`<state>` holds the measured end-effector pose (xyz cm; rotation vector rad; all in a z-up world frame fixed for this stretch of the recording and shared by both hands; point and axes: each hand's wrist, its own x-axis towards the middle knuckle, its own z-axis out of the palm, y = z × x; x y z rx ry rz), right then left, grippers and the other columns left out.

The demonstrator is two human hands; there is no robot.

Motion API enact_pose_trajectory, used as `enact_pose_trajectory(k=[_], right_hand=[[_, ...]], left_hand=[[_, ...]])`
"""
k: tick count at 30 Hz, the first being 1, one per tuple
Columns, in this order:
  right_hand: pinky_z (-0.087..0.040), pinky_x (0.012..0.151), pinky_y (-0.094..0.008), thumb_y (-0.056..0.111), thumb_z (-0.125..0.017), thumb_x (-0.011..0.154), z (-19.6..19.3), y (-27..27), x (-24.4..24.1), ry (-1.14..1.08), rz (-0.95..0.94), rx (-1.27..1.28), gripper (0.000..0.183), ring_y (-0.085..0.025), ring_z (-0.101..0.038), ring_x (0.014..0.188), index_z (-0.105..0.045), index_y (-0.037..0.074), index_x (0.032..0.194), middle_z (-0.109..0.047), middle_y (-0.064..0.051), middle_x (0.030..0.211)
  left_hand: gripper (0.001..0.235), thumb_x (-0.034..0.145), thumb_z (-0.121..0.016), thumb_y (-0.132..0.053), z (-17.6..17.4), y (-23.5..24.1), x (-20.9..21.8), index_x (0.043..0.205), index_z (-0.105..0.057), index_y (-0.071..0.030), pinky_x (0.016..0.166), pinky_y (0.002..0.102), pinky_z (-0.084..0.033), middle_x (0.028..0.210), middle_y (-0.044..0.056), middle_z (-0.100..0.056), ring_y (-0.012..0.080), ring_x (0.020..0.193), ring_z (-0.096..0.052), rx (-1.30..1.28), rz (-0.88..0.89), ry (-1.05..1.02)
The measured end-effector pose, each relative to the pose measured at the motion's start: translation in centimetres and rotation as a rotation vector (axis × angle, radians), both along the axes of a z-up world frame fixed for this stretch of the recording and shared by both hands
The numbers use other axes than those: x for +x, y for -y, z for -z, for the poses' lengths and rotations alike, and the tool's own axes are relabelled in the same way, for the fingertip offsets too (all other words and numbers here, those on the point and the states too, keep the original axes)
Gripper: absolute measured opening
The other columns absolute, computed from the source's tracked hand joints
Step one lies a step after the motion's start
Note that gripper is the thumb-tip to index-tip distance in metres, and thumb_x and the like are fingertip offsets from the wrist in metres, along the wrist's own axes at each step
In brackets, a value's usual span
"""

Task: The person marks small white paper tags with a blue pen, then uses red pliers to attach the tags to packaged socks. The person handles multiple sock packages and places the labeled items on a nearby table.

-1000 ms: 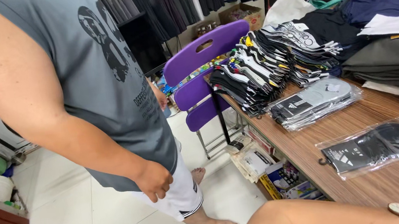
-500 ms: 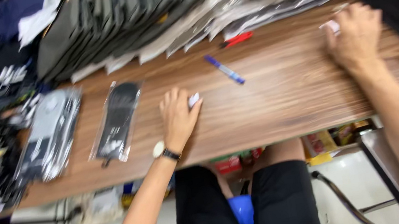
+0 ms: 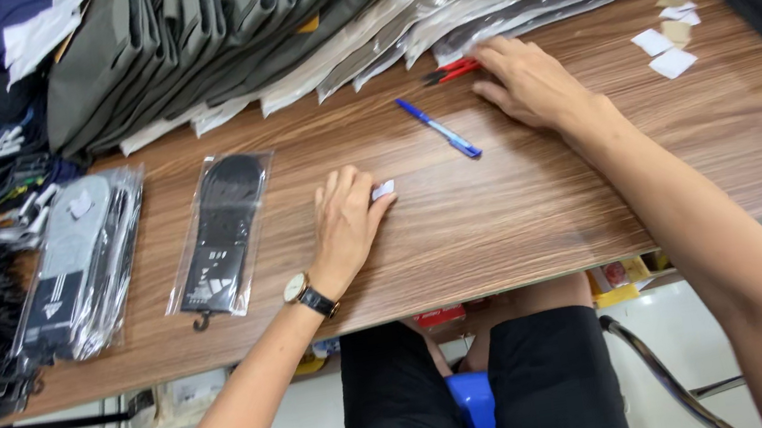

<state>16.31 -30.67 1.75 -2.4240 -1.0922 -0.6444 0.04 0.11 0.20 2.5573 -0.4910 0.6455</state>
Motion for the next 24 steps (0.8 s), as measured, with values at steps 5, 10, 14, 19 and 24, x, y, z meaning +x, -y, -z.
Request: enact_pose_trajectory(k=[5, 10, 14, 19, 24], right_hand=[[-0.047, 0.094, -0.05, 0.025, -0.065, 0.102, 1.4, -2.5, 0.6, -0.043, 0.11, -0.125, 0.034, -0.041, -0.057, 0.112, -0.063, -0.001, 0.124, -0.062, -0.022, 0.124], [-0.049, 0.091, -0.051, 0.022, -0.066, 0.102, -0.4, -1.9, -0.7, -0.057, 0.131, -0.174, 0.03, -0.044, -0.057, 0.1, -0.056, -0.004, 0.11, -0.06, -0.03, 0.111], [-0.051, 0.078, -0.049, 0.02, -0.055, 0.11, -1.0, -3.5, -5.0, -0.502, 0.227, 0.085, 0.029, -0.041, -0.063, 0.087, -0.049, -0.003, 0.128, -0.066, -0.025, 0.097], [-0.054, 0.071, -0.048, 0.023, -0.068, 0.097, -1.3, -5.2, -7.6, -0.135, 0.006, -0.136, 0.03, -0.036, -0.064, 0.079, -0.065, -0.003, 0.111, -0.064, -0.022, 0.09], [-0.052, 0.069, -0.045, 0.03, -0.073, 0.098, -1.5, -3.5, -7.4, -0.082, 0.172, -0.123, 0.036, -0.03, -0.062, 0.08, -0.068, -0.002, 0.114, -0.062, -0.017, 0.093]], left_hand=[[0.026, 0.091, -0.074, -0.026, -1.3, -1.1, -1.0, 0.098, -0.064, -0.003, 0.082, 0.044, -0.042, 0.103, 0.012, -0.057, 0.0315, 0.097, -0.055, 0.018, 0.123, -0.014], [0.031, 0.09, -0.075, -0.032, -1.7, -1.8, -0.1, 0.097, -0.064, -0.004, 0.083, 0.044, -0.042, 0.101, 0.011, -0.056, 0.0312, 0.097, -0.054, 0.081, 0.132, 0.002], [0.036, 0.091, -0.075, -0.037, -0.3, -1.0, 0.3, 0.094, -0.061, -0.005, 0.083, 0.043, -0.041, 0.099, 0.01, -0.054, 0.0273, 0.095, -0.051, 0.0, 0.042, -0.05], [0.039, 0.085, -0.077, -0.041, 0.4, -0.8, 0.1, 0.089, -0.063, -0.005, 0.084, 0.043, -0.039, 0.095, 0.01, -0.053, 0.0274, 0.095, -0.049, -0.032, -0.075, -0.06], [0.026, 0.09, -0.077, -0.029, 1.0, -1.5, 0.2, 0.094, -0.068, -0.004, 0.085, 0.041, -0.042, 0.093, 0.006, -0.059, 0.0239, 0.093, -0.054, -0.072, -0.002, -0.066]])
